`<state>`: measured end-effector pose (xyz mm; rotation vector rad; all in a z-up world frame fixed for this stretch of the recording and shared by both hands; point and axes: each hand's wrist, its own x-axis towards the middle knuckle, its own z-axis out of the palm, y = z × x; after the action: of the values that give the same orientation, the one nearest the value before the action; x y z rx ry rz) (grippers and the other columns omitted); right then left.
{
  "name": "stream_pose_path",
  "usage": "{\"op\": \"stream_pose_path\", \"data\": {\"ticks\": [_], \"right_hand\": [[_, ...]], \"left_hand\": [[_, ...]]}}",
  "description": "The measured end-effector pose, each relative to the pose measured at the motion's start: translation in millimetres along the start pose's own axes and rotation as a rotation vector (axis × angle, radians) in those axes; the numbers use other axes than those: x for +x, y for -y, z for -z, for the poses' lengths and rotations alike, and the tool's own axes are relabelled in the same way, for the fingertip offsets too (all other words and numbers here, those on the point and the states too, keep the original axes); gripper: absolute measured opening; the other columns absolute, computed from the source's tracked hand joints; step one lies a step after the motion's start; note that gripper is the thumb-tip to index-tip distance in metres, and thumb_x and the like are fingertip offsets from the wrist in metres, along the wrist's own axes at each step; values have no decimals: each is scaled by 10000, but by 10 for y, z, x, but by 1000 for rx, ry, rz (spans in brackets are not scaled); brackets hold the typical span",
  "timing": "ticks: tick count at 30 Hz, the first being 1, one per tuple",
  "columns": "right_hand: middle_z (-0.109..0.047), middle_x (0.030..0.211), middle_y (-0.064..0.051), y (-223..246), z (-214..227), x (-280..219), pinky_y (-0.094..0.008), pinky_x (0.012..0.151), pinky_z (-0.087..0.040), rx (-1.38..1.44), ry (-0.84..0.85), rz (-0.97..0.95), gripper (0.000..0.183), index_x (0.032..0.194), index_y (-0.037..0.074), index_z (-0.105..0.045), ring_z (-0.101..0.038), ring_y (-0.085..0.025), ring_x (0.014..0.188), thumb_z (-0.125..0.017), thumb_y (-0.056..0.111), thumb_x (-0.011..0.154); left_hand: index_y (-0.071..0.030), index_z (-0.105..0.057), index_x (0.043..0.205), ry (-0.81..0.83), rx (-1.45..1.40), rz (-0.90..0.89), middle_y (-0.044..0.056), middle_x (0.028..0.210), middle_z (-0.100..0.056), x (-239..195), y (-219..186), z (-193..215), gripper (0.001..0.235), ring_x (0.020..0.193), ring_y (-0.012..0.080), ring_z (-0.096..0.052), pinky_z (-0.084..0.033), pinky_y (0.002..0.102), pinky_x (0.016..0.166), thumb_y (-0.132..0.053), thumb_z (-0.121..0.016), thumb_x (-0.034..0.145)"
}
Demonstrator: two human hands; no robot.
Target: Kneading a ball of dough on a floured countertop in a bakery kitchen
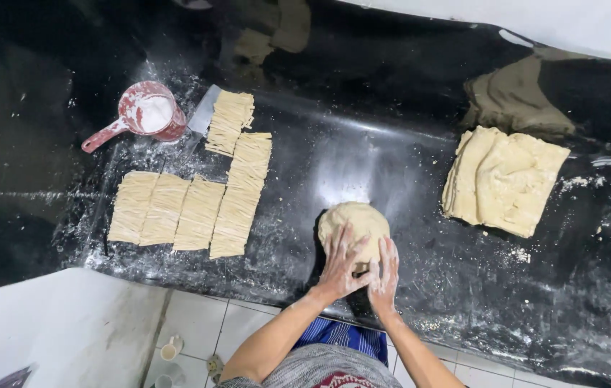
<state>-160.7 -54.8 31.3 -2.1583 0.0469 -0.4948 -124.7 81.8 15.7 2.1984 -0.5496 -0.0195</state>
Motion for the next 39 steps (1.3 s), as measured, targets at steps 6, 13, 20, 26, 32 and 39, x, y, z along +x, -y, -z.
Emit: {"op": "stream_pose_path", "data": {"ticks": [6, 13, 20, 26, 32, 39], "right_hand": [[-240, 1629, -291, -420, 188, 0, -556, 1190, -230, -132, 185, 84, 731, 1628, 47, -228, -255, -455, 1480, -555, 235, 1003], [-96, 1657, -229, -882, -342, 982, -642, 1213, -159, -21, 172, -181, 871, 1632, 168, -181, -129, -460, 1531, -624, 456, 940], [-509, 1422, -142, -1122, -653, 1762, -644, 1195, -208, -164, 162, -282, 792, 1538, 210, -426, -411, -358, 1428, -726, 526, 877], [-473, 1471, -128, -1157, -804, 2295, -550, 1174, -348, -269, 370, -610, 801, 1456, 459, -474, -423, -347, 1442, -705, 777, 759], [-389, 1485, -293, -435, -582, 1818, -610, 1118, -402, -387, 280, -512, 771, 1528, 327, -407, -433, -519, 1386, -598, 710, 887], [-339, 1490, -315, 41, -34, 772, -658, 1138, -330, -196, 64, -364, 830, 1593, 158, -294, -359, -529, 1403, -665, 465, 917]], "left_hand": [[-321, -548, 1484, -189, 77, -287, 78, 1638, -413, 544, 502, -334, 778, 1467, 332, -422, -242, 565, 1185, -718, -637, 820], [-374, -677, 1295, 125, 6, 67, 13, 1312, -700, 1643, 659, 74, 535, 1276, 262, -630, -454, 437, 1145, -680, -615, 859], [-261, -793, 1018, -126, -244, 216, -32, 1077, -767, 2049, 1245, -165, 299, 1071, 203, -717, -561, 330, 958, -525, -666, 962], [-291, -696, 1251, -18, -118, 598, 27, 1301, -683, 2160, 1449, -204, 510, 1274, 254, -603, -488, 437, 1091, -675, -481, 993], [-235, -629, 1387, 87, -164, 607, 74, 1401, -641, 1754, 1361, -178, 724, 1354, 300, -554, -415, 478, 1175, -776, -332, 1009], [-138, -590, 1404, -150, 47, 166, 179, 1493, -524, 840, 216, 30, 449, 1434, 392, -415, -278, 495, 1209, -387, -565, 1031]]}}
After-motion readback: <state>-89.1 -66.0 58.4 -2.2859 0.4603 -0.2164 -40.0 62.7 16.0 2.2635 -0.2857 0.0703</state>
